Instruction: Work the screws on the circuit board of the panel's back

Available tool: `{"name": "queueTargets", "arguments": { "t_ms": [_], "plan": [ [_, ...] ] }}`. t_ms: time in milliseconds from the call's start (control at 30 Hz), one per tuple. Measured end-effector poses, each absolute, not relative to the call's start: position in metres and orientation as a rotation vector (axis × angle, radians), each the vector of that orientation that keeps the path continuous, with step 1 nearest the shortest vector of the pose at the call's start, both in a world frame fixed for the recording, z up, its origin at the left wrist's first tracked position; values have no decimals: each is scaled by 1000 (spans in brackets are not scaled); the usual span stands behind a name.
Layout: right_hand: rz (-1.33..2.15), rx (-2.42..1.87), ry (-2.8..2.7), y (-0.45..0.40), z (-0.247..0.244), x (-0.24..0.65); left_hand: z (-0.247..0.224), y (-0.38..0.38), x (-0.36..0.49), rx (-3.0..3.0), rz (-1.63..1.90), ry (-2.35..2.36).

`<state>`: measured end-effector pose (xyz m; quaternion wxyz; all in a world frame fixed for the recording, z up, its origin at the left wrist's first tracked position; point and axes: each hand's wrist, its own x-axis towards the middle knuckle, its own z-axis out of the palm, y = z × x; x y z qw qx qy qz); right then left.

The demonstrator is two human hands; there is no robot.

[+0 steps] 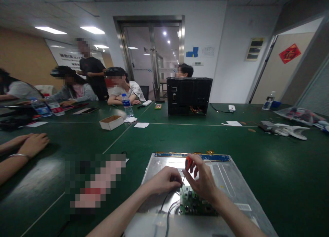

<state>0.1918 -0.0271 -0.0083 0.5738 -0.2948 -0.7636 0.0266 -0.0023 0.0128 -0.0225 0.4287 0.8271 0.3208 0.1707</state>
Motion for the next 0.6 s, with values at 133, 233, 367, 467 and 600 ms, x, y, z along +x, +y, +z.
{"name": "queueTargets", "arguments": {
  "t_ms": [133, 233, 367, 467, 600],
  "plan": [
    [28, -725, -1787, -26, -9, 194, -20, 12, -2, 2059, 434, 825],
    [35, -759, -1792, -27, -9, 194, -18, 11, -2, 2050, 431, 839],
    [49, -750, -1795, -28, -8, 192, -17, 11, -2, 2056, 427, 828],
    [33, -739, -1779, -29, -7, 190, -18, 11, -2, 2048, 420, 816],
    [50, -734, -1768, -28, -8, 190, -17, 11, -2, 2064, 416, 819]
  ]
}}
